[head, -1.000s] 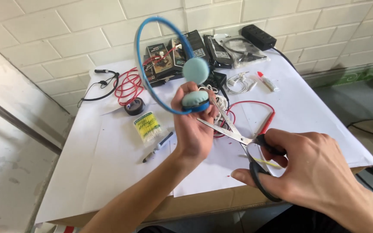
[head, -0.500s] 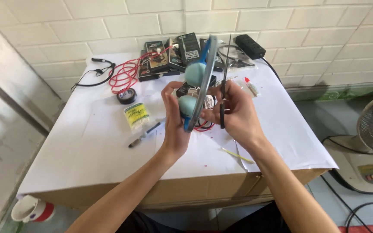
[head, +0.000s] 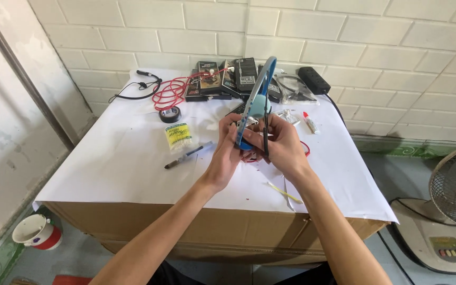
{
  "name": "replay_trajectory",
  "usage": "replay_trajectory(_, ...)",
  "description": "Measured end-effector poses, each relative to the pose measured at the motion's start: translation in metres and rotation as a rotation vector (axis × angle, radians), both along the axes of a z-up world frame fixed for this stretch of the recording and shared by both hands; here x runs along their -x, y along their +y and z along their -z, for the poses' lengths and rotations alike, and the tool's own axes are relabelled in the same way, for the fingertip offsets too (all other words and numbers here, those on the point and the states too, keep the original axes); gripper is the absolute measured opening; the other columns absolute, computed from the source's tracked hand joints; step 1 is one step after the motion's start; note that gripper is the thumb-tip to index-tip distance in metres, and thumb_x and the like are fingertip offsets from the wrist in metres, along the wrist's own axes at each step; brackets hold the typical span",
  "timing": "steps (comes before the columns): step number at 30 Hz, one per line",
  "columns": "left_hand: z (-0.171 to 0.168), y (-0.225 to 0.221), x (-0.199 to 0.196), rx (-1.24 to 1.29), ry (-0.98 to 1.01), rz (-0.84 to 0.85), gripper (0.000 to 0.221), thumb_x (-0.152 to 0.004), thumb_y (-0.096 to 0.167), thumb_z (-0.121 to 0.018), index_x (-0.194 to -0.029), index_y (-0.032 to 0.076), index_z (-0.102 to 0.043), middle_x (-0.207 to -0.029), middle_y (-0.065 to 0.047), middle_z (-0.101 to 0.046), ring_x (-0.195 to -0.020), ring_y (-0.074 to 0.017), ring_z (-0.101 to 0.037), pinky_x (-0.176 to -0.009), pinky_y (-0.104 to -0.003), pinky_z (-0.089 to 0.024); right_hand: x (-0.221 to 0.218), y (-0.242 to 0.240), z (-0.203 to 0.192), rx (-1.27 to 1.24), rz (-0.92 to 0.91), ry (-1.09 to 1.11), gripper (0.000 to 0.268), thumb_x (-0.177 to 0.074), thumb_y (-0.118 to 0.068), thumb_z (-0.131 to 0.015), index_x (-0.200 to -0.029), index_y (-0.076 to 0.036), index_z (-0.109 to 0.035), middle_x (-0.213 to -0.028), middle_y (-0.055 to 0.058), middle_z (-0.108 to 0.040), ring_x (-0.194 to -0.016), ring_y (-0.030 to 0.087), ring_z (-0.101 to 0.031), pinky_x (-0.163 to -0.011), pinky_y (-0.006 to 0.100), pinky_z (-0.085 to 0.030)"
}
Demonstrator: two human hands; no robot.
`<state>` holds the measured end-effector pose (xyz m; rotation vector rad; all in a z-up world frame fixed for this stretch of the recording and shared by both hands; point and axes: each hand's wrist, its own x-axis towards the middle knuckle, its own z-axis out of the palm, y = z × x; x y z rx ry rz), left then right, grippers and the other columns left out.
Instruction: Inspecting and repairing a headset by manipulating wires and using scissors on a workbench.
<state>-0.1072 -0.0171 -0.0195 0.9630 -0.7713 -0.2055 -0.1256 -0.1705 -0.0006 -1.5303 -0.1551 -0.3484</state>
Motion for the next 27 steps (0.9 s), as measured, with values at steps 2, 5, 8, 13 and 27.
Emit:
replay_trajectory(2, 0.008, 0.0, -0.009, 0.046, 0.002, 0.043, 0.035, -0.111, 0.04, -0.029, -0.139, 0.02, -0.026, -0.094, -0.008, -0.053, -0.078, -0.0149, -0.045, -0.068, -0.029, -0.043, 0.006, 0.011, -0.015, 0.021, 0.003, -0.012, 0.035, -0.08, -0.011, -0.091, -0.087, 0.003, -0.06, -0.068, 0.014, -0.063, -0.039, 0.018, -0.061, -0.031, 0.023, -0.045)
replay_trajectory(5, 0.013, 0.003, -0.012, 0.117, 0.022, 0.121, 0.038, -0.107, 0.027, -0.036, -0.143, 0.019, -0.026, -0.103, -0.01, -0.054, -0.079, -0.0165, -0.045, -0.068, -0.031, -0.044, 0.003, 0.009, -0.015, 0.058, 0.004, -0.024, 0.032, -0.083, -0.012, -0.088, -0.086, 0.002, -0.059, -0.067, 0.015, -0.063, -0.038, 0.018, -0.06, -0.03, 0.022, -0.044)
replay_trajectory(8, 0.012, 0.004, -0.014, 0.173, 0.06, 0.185, 0.046, -0.103, 0.022, -0.038, -0.148, 0.02, -0.028, -0.11, -0.011, -0.057, -0.08, -0.018, -0.047, -0.07, -0.032, -0.046, 0.005, 0.013, -0.019, 0.082, -0.002, -0.03, 0.031, -0.086, -0.012, -0.085, -0.085, 0.001, -0.058, -0.071, 0.016, -0.065, -0.039, 0.017, -0.06, -0.03, 0.022, -0.045)
replay_trajectory(13, 0.01, 0.003, -0.021, 0.25, 0.136, 0.253, 0.058, -0.095, 0.019, -0.042, -0.152, 0.02, -0.03, -0.111, -0.011, -0.055, -0.084, -0.0217, -0.05, -0.071, -0.034, -0.047, 0.01, 0.022, -0.03, 0.114, -0.006, -0.036, 0.03, -0.086, -0.01, -0.085, -0.085, 0.001, -0.057, -0.069, 0.016, -0.066, -0.039, 0.018, -0.061, -0.03, 0.022, -0.046)
replay_trajectory(27, 0.009, 0.021, -0.027, 0.443, 0.323, 0.09, 0.086, -0.074, 0.011, -0.042, -0.16, 0.01, -0.035, -0.099, -0.016, -0.052, -0.09, -0.028, -0.053, -0.076, -0.041, -0.047, 0.083, -0.016, -0.063, 1.067, 0.222, 0.298, 0.051, -0.063, -0.044, -0.089, -0.09, -0.006, -0.067, -0.075, 0.01, -0.068, -0.072, 0.028, -0.061, -0.074, 0.045, -0.052)
